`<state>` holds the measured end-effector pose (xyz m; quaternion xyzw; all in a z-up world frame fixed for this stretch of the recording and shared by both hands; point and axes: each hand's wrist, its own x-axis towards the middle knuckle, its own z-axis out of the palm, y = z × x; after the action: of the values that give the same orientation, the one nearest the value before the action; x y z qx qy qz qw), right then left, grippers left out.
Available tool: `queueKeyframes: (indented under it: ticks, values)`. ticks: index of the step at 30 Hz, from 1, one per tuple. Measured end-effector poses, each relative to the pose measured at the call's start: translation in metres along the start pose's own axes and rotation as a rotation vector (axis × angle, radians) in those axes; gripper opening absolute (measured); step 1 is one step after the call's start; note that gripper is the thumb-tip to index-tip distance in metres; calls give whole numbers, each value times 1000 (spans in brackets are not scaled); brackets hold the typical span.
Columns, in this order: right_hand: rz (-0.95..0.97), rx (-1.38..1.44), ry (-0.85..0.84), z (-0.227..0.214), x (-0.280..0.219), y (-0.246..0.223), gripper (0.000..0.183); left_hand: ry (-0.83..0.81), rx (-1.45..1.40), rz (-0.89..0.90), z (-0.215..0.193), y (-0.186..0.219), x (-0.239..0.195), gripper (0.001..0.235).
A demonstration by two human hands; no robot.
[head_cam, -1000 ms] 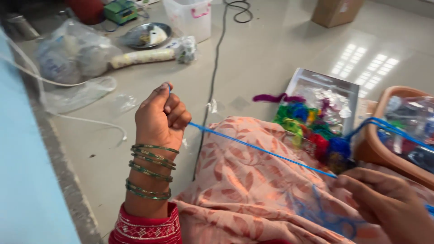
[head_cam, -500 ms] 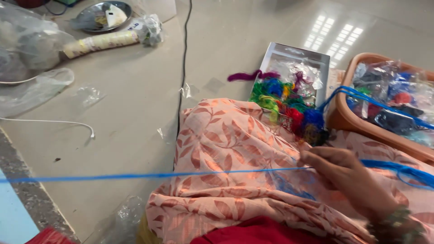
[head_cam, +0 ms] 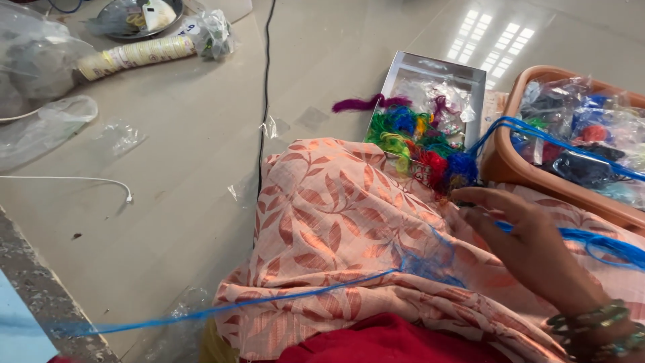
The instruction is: Braiding and tying knots in decorative blue ribbons for packaging components.
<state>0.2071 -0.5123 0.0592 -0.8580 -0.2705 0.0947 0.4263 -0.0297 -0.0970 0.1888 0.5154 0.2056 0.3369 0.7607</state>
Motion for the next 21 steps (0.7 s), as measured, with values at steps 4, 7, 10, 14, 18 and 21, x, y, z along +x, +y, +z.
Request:
queueKeyframes:
  ticks: [4, 7, 10, 14, 18, 21]
  values:
    - [62, -171, 22, -5, -5, -31, 29, -29, 5, -29, 53, -53, -20, 20]
    - [102, 149, -82, -1, -16, -48, 37, -82, 4, -48, 113, -107, -49, 21]
    - [-97, 941, -644, 18, -31, -73, 76, -699, -419, -361, 159, -137, -83, 12]
    - [-6, 1048, -970, 60, -44, -49, 51, -647, -111, -337, 169, -106, -74, 22]
    - [-68, 587, -783, 53, -29, -50, 23, -401, -125, 32, 115, -42, -27, 36]
    - [-4, 780, -400, 24, -16, -10, 19, -442, -82, 37, 86, -38, 8, 35]
